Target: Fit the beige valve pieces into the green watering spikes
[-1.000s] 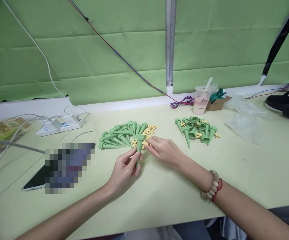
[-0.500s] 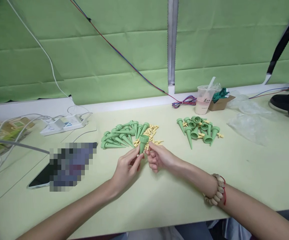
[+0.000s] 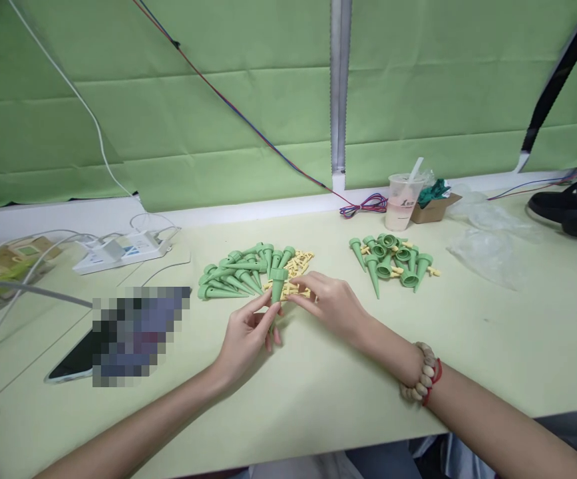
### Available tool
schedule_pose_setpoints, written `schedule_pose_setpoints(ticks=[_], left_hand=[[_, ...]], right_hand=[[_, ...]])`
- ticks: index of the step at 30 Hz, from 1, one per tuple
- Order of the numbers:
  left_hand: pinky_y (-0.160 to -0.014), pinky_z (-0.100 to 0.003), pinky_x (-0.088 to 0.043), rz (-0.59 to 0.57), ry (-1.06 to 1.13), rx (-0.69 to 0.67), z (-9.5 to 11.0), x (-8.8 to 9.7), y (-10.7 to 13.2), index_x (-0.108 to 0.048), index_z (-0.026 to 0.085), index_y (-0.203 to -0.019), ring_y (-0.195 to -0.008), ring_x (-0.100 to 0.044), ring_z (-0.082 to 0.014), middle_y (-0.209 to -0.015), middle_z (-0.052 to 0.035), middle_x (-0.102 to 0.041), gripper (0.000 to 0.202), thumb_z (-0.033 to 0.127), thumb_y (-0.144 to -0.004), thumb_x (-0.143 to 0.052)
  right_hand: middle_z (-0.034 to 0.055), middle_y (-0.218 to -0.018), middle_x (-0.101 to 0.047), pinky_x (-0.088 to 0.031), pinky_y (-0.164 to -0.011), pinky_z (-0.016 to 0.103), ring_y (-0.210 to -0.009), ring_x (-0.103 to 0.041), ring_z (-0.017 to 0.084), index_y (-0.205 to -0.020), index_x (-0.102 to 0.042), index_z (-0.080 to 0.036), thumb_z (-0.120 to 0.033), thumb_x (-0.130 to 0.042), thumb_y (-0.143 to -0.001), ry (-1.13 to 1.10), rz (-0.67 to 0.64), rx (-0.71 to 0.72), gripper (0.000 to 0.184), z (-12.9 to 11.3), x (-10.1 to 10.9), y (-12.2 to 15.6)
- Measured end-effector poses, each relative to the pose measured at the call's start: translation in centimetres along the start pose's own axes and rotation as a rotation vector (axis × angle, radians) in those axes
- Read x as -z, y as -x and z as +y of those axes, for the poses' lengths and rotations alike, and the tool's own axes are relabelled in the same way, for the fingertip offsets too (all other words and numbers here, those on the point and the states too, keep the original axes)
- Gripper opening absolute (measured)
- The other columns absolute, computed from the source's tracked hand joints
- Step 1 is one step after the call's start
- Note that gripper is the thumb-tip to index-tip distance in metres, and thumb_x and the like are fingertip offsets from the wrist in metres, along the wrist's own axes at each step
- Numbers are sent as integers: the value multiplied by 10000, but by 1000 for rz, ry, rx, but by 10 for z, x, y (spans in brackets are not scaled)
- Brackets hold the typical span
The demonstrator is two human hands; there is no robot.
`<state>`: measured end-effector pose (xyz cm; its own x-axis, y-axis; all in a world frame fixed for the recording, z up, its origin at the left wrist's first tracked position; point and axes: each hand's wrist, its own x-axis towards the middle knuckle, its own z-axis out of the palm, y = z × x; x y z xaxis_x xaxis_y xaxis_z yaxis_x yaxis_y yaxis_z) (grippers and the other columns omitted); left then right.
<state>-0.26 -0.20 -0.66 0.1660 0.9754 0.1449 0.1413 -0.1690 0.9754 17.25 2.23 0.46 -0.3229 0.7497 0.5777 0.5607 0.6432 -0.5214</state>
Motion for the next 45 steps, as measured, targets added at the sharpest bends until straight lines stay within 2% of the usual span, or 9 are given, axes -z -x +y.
schedule_pose_setpoints(ticks=[5, 8, 16, 21, 24, 28, 32, 42, 45], left_hand=[[-298, -183, -398, -73, 18, 53, -1, -2, 4, -524, 156, -1198, -374, -521, -72, -725, -7, -558, 479, 440, -813, -503], [-303, -179, -401, -79, 19, 43, 0, -3, 5, -511, 157, -1213, -369, -511, -65, -727, -8, -557, 491, 441, -813, -504], [-350, -182, -393, -91, -59, -39, -2, 3, 3, -608, 158, -1080, -401, -462, -48, -746, -14, -540, 371, 403, -821, -507], [-417, -181, -403, -78, -146, -164, 0, 4, 0, -662, 155, -999, -509, -495, -70, -749, -23, -531, 302, 354, -822, -520], [-387, -187, -412, -83, -74, -108, 2, -1, 2, -638, 165, -1063, -477, -512, -67, -793, -32, -559, 339, 365, -809, -536], [-315, -191, -401, -94, 63, 40, 6, -5, 3, -566, 151, -1156, -422, -555, -90, -778, -35, -577, 442, 421, -809, -517], [-292, -183, -389, -103, 90, 79, 9, -4, 3, -563, 140, -1145, -411, -563, -94, -788, -45, -591, 455, 437, -804, -518], [-338, -178, -404, -20, 44, -6, 3, -2, 0, -663, 146, -985, -501, -567, -92, -869, -71, -629, 337, 385, -757, -597], [-352, -189, -413, 50, 78, 22, 5, -1, -3, -637, 142, -1027, -489, -568, -94, -835, -56, -638, 366, 381, -752, -600]], right_hand=[[68, -728, -665, -427, -590, 258, -643, -600, 147, -850, -635, -153, -281, -447, -908, 265, 72, 244, 235, 6, -3, 1], [77, -705, -647, -419, -592, 269, -633, -577, 154, -809, -633, -149, -279, -418, -914, 241, 66, 225, 273, 2, -3, 0], [-28, -511, -435, -367, -514, 247, -488, -424, 109, -651, -545, -163, -493, -451, -837, -749, -281, -455, 390, -2, -2, -6], [-76, -511, -260, -341, -479, 230, -417, -269, 74, -609, -398, -191, -394, -413, -842, -1259, -502, -740, 310, -3, -5, -7], [-49, -495, -338, -351, -487, 245, -421, -337, 89, -581, -413, -187, -453, -307, -882, -1023, -443, -671, 416, -7, -5, -6], [19, -671, -530, -380, -609, 276, -616, -484, 141, -709, -517, -172, -479, -325, -901, -357, -198, -270, 410, -8, -1, -4], [36, -793, -555, -379, -702, 282, -744, -506, 147, -747, -504, -184, -348, -275, -946, -140, -219, -13, 345, -7, 2, -3], [-38, -489, -424, -378, -501, 243, -442, -426, 99, -621, -467, -175, -592, -284, -875, -787, -273, -421, 522, -13, -13, 0], [-16, -513, -489, -388, -489, 241, -450, -469, 109, -694, -555, -155, -590, -273, -878, -717, -266, -436, 549, -10, -10, -2]])
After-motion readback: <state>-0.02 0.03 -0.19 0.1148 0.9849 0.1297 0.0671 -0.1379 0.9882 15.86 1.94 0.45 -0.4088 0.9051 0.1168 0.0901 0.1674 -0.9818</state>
